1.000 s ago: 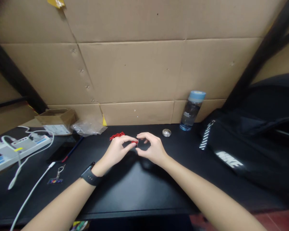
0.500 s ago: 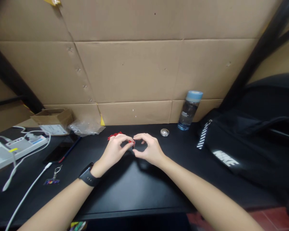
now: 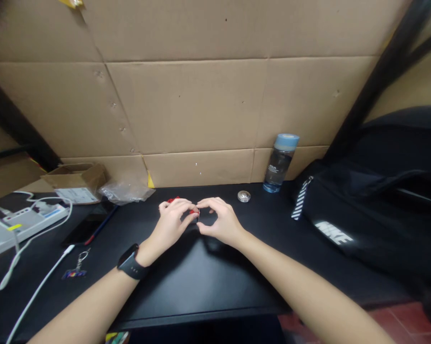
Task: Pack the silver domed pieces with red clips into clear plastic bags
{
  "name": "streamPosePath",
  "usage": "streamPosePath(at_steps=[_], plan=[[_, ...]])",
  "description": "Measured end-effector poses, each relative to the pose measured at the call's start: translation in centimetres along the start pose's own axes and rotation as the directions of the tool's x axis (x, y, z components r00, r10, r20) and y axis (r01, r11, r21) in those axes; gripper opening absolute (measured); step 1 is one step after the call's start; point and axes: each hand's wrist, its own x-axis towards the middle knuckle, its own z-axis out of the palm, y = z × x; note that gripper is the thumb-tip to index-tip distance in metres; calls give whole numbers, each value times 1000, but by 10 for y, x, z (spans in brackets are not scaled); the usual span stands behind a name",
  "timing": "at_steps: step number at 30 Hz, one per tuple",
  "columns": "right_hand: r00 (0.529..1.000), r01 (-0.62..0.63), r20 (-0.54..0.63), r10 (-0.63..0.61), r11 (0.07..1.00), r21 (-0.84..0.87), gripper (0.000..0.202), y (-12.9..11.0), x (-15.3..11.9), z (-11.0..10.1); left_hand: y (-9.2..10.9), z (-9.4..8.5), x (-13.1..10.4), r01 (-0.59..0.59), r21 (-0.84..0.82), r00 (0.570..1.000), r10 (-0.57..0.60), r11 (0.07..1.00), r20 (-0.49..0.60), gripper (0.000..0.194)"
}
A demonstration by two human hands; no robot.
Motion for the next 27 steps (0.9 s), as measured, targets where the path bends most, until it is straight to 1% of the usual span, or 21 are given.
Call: streamPosePath(at_steps=[4,12,15,18,23,27], plan=[[999,40,7,-40,999,-21,45,2,1,0,2,3,-1,35,-11,999,-35,999,-3,6],[998,54,32,-54,999,1,47,1,0,-1,8,7,-4,110,-81,993,-113,991,-38,10],[998,41,42,-42,999,17,48,-1,1,-3,10,7,-4,111,-109,990,-119,988,-70,9],[1000,21,18,-21,999,26,50,-1,1,-3,10,6,-4,91,-127,990,-104,988,-98,9],[1000,-29,-4,29,997,71,50,5,-1,-2,9,7,-4,69,-108,991,-80,992,-109,10],[996,-91,31,88,989,115,62,10,-3,-1,5,8,-3,91,-114,991,-101,989,-85,10]])
